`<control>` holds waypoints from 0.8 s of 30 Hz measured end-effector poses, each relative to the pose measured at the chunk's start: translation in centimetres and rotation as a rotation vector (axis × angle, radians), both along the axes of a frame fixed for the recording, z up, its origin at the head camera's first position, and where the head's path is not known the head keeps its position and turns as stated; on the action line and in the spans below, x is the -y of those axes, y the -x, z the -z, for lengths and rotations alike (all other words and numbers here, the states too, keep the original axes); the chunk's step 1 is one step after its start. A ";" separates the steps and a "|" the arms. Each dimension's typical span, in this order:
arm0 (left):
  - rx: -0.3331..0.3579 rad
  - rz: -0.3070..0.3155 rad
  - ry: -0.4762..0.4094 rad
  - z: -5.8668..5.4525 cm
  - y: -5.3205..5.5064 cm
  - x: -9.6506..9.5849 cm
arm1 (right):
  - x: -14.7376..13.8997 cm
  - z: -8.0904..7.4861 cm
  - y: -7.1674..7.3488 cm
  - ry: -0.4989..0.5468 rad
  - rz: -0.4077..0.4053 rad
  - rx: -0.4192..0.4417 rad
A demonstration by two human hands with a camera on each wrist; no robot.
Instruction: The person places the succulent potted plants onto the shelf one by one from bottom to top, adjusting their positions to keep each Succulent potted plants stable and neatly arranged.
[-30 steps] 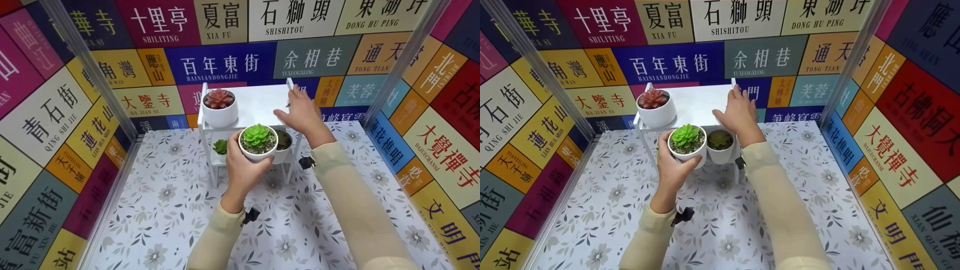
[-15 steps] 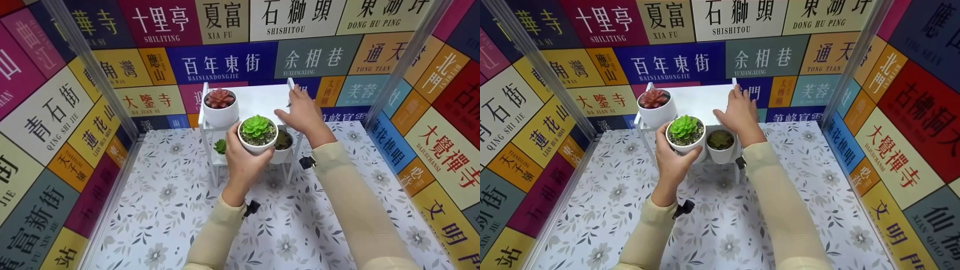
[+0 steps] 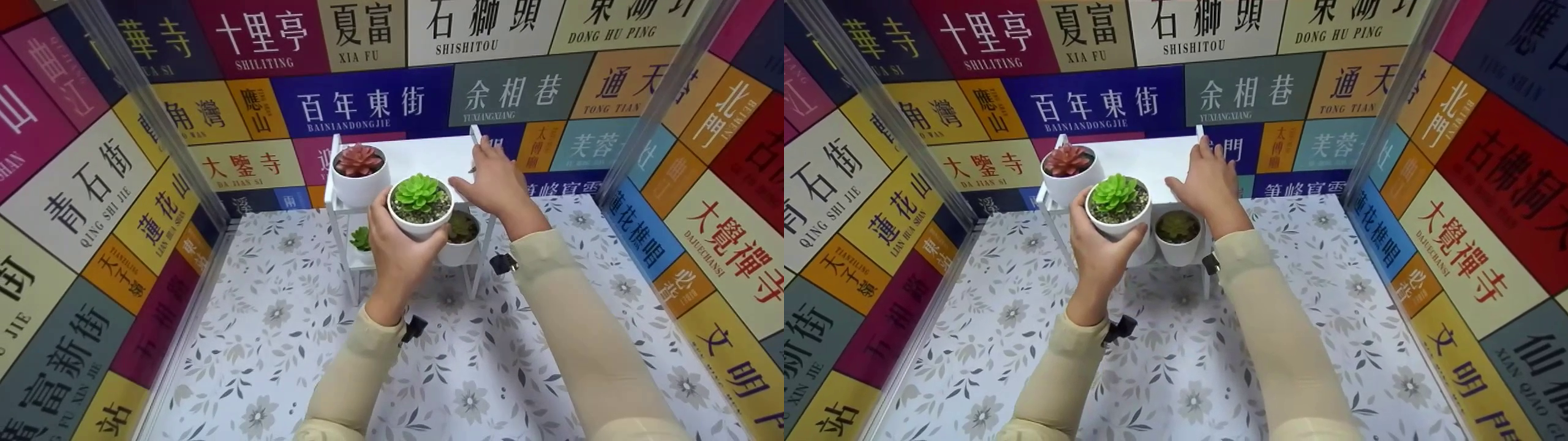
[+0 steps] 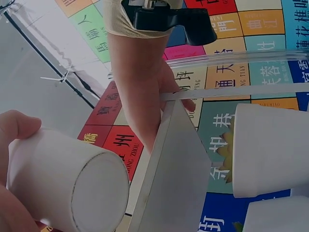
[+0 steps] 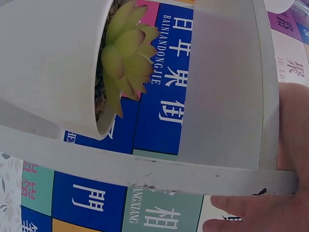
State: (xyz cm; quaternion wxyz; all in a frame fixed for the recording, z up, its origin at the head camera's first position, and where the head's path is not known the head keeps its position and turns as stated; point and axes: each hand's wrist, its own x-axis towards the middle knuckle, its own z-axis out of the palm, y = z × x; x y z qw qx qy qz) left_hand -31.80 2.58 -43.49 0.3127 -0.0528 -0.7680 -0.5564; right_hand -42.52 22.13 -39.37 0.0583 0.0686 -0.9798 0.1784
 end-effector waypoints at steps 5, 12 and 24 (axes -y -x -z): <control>-0.025 -0.020 -0.024 -0.5 0.4 -0.2 | 0.0 -0.1 0.2 -0.009 -0.018 -0.008; -0.040 -0.036 -0.014 -0.5 1.0 -0.8 | -0.2 0.1 0.2 -0.008 0.000 -0.011; -0.107 -0.087 0.017 -0.7 2.5 -1.3 | 0.0 -0.2 0.3 -0.018 0.004 -0.017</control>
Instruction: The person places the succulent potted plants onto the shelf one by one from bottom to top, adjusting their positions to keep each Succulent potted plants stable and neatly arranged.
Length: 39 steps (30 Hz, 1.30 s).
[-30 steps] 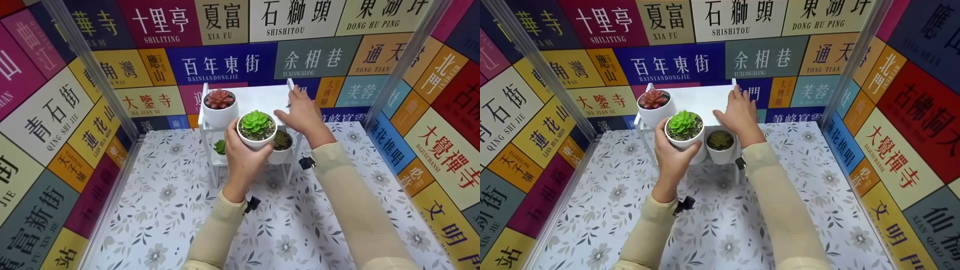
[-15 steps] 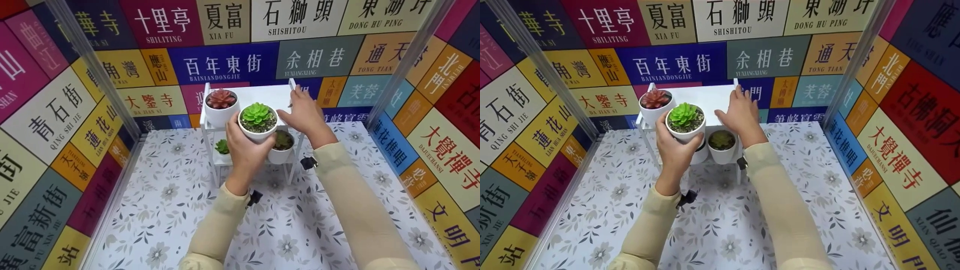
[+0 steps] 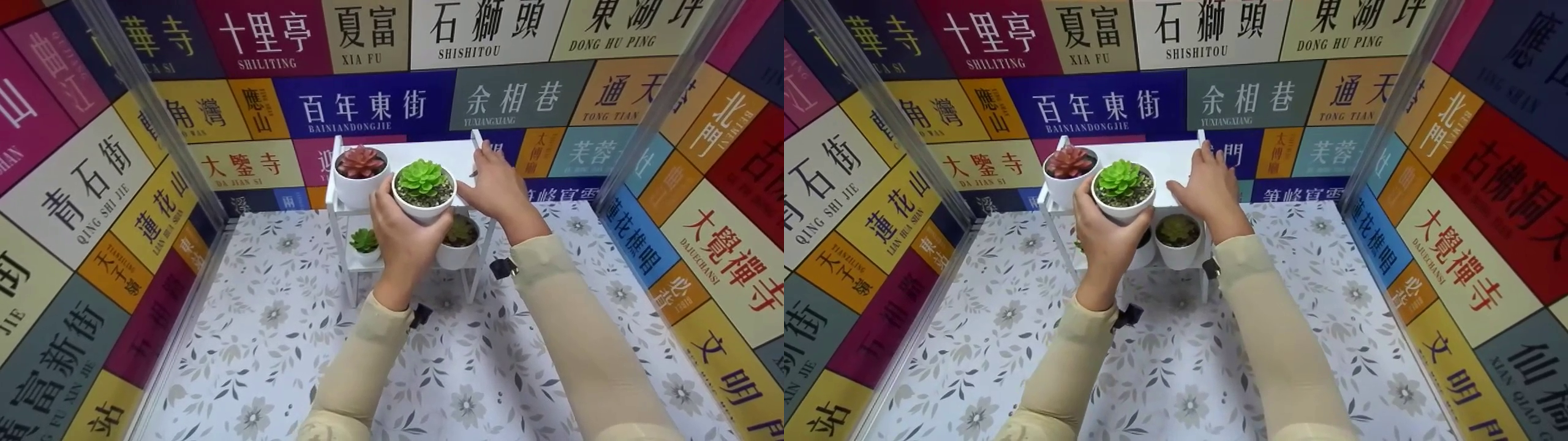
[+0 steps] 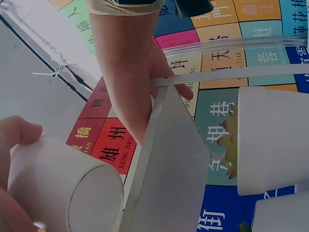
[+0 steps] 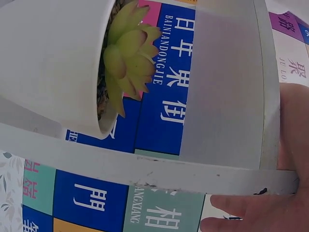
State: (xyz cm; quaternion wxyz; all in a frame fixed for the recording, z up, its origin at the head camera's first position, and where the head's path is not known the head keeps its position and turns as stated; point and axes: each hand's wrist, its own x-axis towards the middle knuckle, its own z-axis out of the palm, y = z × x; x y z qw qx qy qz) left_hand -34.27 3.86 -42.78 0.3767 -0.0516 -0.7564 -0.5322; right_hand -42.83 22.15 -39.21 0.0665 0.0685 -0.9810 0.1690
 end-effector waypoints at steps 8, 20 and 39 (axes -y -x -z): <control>-0.009 -0.047 0.000 0.2 0.9 0.0 | 0.0 -0.1 -0.1 0.030 -0.005 0.015; 0.010 -0.101 0.078 0.3 1.2 -0.2 | 0.1 0.0 -0.1 0.034 -0.003 0.006; 0.108 -0.102 0.147 0.1 1.4 -1.5 | -0.1 0.1 0.0 0.031 -0.003 0.017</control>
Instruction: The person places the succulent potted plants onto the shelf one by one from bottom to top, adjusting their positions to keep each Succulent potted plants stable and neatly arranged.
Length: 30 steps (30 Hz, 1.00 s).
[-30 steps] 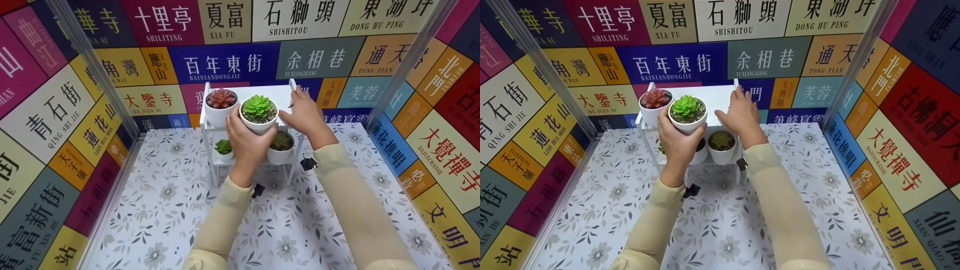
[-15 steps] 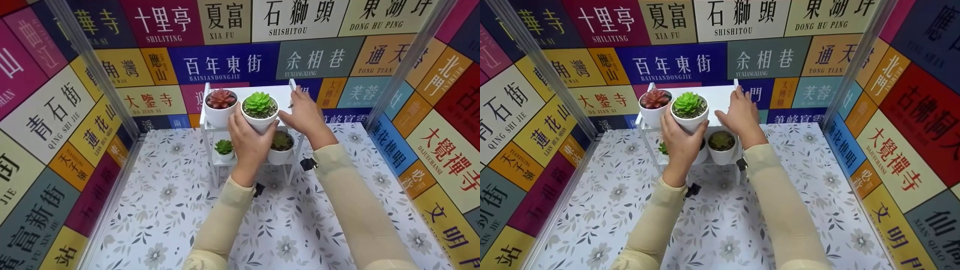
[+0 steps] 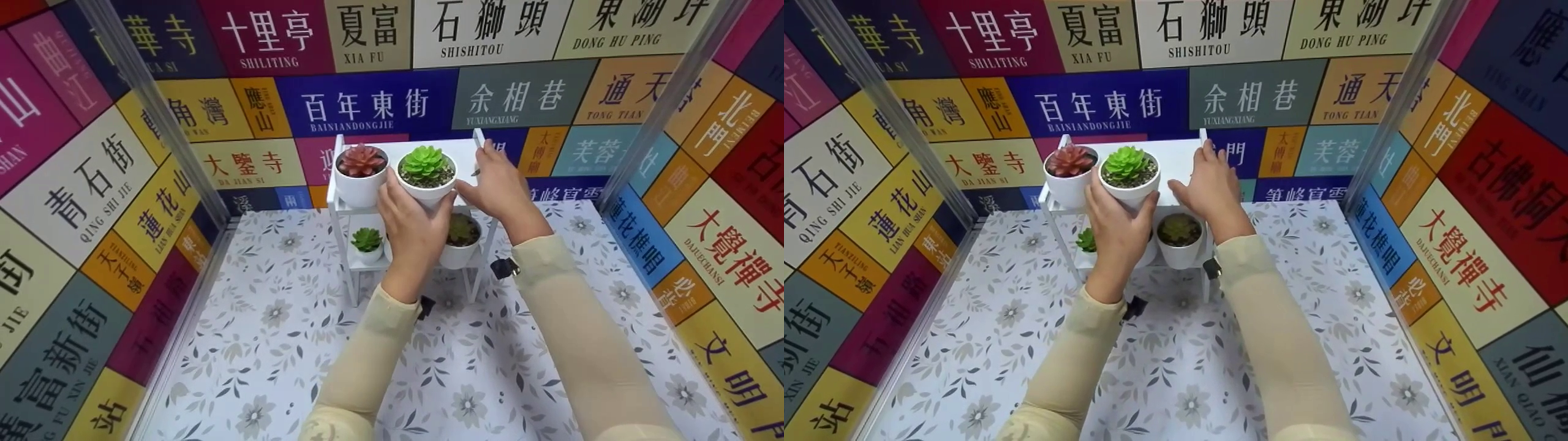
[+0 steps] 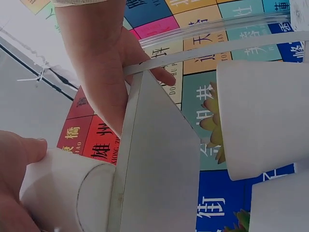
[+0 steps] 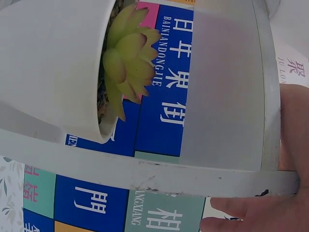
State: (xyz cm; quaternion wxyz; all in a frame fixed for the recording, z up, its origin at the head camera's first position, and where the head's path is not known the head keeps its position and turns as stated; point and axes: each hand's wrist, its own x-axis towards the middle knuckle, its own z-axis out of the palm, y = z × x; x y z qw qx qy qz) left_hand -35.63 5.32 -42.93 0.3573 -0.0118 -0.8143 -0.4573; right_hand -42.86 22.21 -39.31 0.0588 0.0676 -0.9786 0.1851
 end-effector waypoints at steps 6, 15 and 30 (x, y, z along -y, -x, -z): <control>0.031 0.014 0.018 0.1 -0.1 0.0 | 0.0 -0.2 -0.1 -0.002 0.003 0.013; 0.041 -0.010 0.023 0.4 0.1 -0.1 | 0.0 -0.1 -0.2 -0.008 0.005 0.008; -0.006 -0.056 0.022 1.3 0.2 -0.2 | 0.0 0.1 -0.2 0.000 -0.003 -0.009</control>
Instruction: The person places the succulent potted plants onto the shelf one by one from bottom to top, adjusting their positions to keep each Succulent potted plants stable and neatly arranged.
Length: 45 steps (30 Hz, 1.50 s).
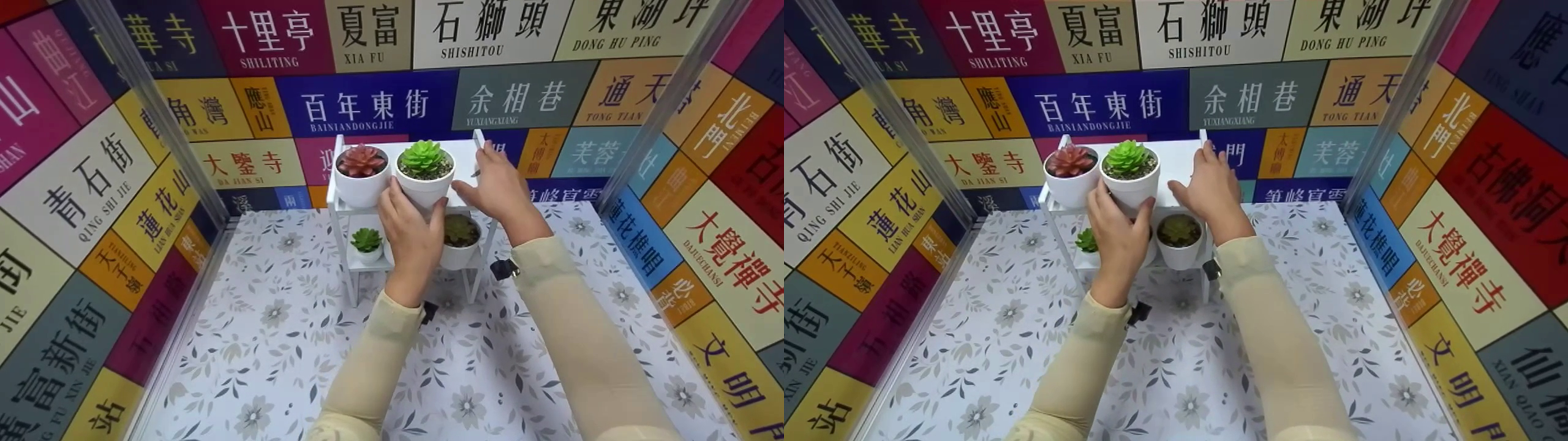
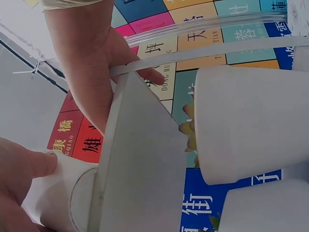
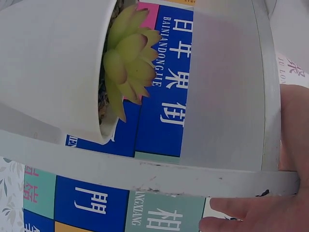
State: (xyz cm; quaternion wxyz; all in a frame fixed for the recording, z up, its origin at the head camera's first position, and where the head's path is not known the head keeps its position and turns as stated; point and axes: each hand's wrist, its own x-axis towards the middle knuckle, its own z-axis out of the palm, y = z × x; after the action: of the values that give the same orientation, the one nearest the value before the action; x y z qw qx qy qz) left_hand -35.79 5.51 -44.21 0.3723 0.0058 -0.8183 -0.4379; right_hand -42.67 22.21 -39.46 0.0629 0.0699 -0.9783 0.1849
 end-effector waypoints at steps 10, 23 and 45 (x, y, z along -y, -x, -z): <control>-0.050 -0.007 0.008 0.8 0.3 0.1 | 0.1 -0.1 0.0 0.005 0.012 -0.014; -0.096 -0.018 0.040 1.4 0.6 0.7 | 0.1 -0.1 0.0 0.008 0.018 -0.010; -0.151 -0.066 0.100 2.0 0.9 0.8 | 0.2 -0.1 0.0 0.022 0.021 -0.027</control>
State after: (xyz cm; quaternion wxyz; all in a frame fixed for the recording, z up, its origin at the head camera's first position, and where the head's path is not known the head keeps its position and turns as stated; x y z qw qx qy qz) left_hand -36.68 4.68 -46.17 0.4471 -0.0191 -0.8080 -0.3832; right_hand -42.63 22.01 -39.36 0.0790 0.0615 -0.9759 0.1941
